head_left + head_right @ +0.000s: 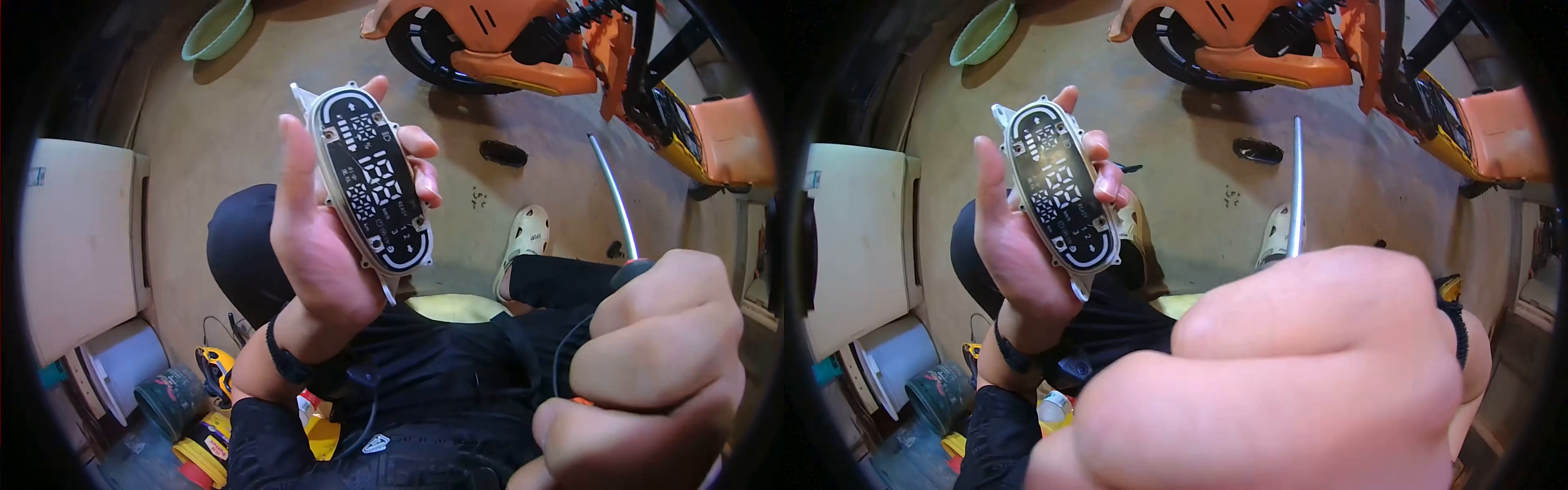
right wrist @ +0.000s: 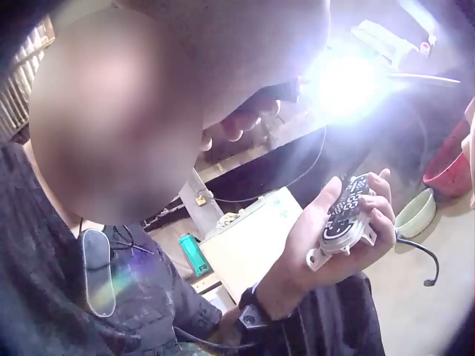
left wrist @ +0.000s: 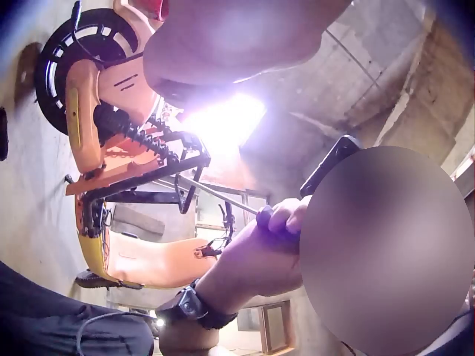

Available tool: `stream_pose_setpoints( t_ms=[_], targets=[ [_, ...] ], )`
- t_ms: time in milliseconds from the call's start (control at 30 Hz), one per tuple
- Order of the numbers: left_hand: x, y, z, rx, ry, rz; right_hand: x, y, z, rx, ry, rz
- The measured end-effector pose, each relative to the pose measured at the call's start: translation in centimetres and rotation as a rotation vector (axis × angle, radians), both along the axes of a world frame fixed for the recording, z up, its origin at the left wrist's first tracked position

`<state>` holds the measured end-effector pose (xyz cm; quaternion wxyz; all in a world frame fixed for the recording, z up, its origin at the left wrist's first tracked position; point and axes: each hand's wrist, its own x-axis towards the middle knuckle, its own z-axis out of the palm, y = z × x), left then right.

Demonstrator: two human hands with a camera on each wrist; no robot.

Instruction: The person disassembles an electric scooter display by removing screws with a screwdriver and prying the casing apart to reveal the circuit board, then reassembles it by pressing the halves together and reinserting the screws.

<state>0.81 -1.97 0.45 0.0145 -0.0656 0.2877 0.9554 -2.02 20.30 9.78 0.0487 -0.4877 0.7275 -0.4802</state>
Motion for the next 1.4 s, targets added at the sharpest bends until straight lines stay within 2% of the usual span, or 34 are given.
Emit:
stream_pose_setpoints(
  t_ms=[333,400,467,500,533,600,867,900,1000,1033,1233,1333,1400],
  targets=[
    [0.3,0.6,0.1,-0.074,0.041,-0.018,-1.6,0.0,-1.3,-0.03,0.151,-0.016],
    [0.4,0.8,-0.2,-0.051,0.082,-0.052,-2.3,0.4,-3.5,0.023,0.114,-0.113],
    [0.6,1.7,0.3,-0.256,-0.019,-0.068,-2.8,0.8,-5.1,0.105,-0.014,-0.146],
    [0.7,1.8,0.3,-0.316,-0.027,-0.118,-2.3,0.9,-5.1,0.187,-0.179,-0.226],
    [0.7,2.1,0.3,-0.321,-0.03,-0.123,-2.2,0.8,-5.4,0.182,-0.183,-0.231],
    [0.7,2.7,0.2,-0.509,-0.036,-0.168,-2.1,0.6,-6.3,0.187,-0.384,-0.289],
    [1.2,3.5,-1.2,-0.499,-0.03,-0.295,-1.7,-0.1,-8.0,0.139,-0.283,-0.256],
    [1.2,3.6,-1.4,-0.431,-0.019,-0.315,-1.6,-0.1,-7.5,0.186,-0.313,-0.279],
    [1.3,4.4,-1.5,-0.52,0.019,-0.309,-1.3,-0.1,-8.9,0.142,-0.289,-0.298],
    [1.1,4.3,-1.3,-0.447,-0.018,-0.357,-1.3,-0.1,-9.1,0.131,-0.293,-0.304],
    [1.0,4.2,-1.3,-0.502,-0.024,-0.412,-1.2,0.2,-9.9,0.107,-0.35,-0.319],
    [0.9,3.9,-0.8,-0.533,-0.014,-0.427,-1.4,0.4,-9.3,0.095,-0.444,-0.366],
    [0.8,3.9,-0.7,-0.56,-0.005,-0.438,-1.8,0.7,-8.7,0.188,-0.565,-0.382]
  ],
)
